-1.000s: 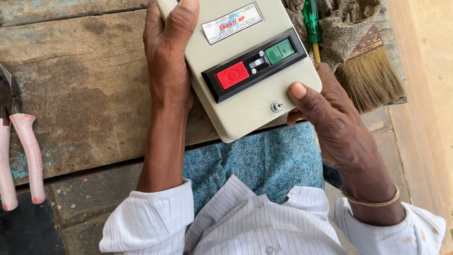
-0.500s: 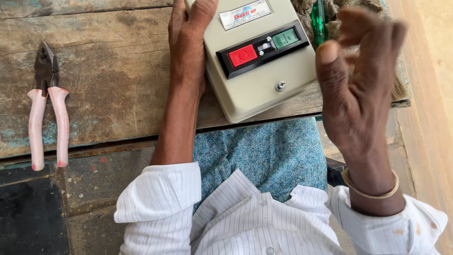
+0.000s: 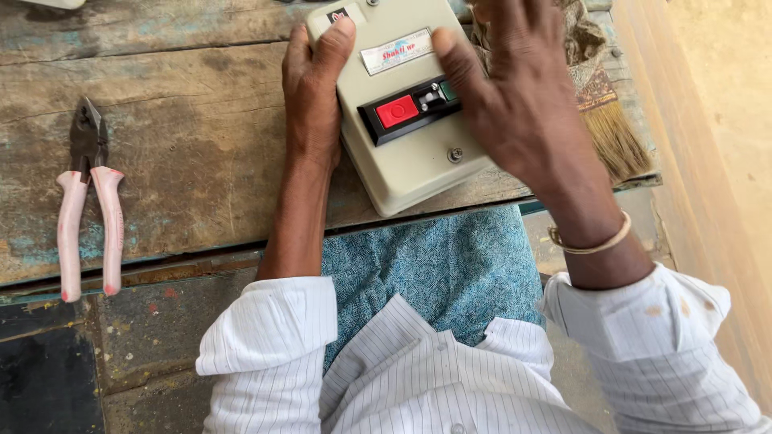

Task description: The person removes screws from the cover of an electrical box using a screwdriver, lifts the cover, and then removes internal electrical components including a contactor and relay by hand.

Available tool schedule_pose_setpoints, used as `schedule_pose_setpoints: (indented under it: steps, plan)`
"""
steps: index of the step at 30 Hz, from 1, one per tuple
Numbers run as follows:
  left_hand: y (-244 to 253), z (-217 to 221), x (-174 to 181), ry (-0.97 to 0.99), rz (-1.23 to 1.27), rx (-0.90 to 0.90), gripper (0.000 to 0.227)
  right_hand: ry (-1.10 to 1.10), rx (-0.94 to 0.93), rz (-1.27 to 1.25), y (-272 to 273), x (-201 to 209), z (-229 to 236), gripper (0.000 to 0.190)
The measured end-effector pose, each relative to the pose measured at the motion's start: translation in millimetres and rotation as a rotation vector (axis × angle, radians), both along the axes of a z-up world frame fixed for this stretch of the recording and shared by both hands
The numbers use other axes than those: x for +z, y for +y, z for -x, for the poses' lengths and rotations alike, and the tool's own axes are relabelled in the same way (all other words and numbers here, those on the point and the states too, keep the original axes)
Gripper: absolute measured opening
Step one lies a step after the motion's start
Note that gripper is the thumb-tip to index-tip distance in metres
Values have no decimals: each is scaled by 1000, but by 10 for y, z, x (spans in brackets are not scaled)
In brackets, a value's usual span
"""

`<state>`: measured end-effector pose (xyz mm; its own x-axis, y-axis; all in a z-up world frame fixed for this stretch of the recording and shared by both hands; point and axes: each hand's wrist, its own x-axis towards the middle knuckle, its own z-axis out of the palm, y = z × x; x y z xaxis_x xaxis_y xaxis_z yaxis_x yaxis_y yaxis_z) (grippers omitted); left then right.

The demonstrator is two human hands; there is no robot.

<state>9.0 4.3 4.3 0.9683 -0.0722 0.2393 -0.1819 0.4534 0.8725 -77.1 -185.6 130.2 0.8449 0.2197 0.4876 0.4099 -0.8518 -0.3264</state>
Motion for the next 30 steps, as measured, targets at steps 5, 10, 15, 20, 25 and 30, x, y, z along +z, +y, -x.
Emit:
schedule_pose_setpoints:
  steps: [5,10,15,20,25,30]
  plan:
    - [10,-53,14,31,-183,-3,60,-23,-141,-181,71,-83,73,61]
    - [20,-2,83,10,-179,-75,62,105,3,-357,-53,-348,-17,47]
    - [25,-83,172,35,-197,-147,66,243,-292,-459,-621,-394,90,31]
    - [-104,-170,197,24,-180,-264,69,607,-564,-74,-801,-639,132,18]
    - [-189,-249,185,78,-142,-302,59,439,-538,230,-754,-825,124,24]
    - [-283,-306,165,122,-40,-303,46,628,-649,205,-765,-792,-16,18]
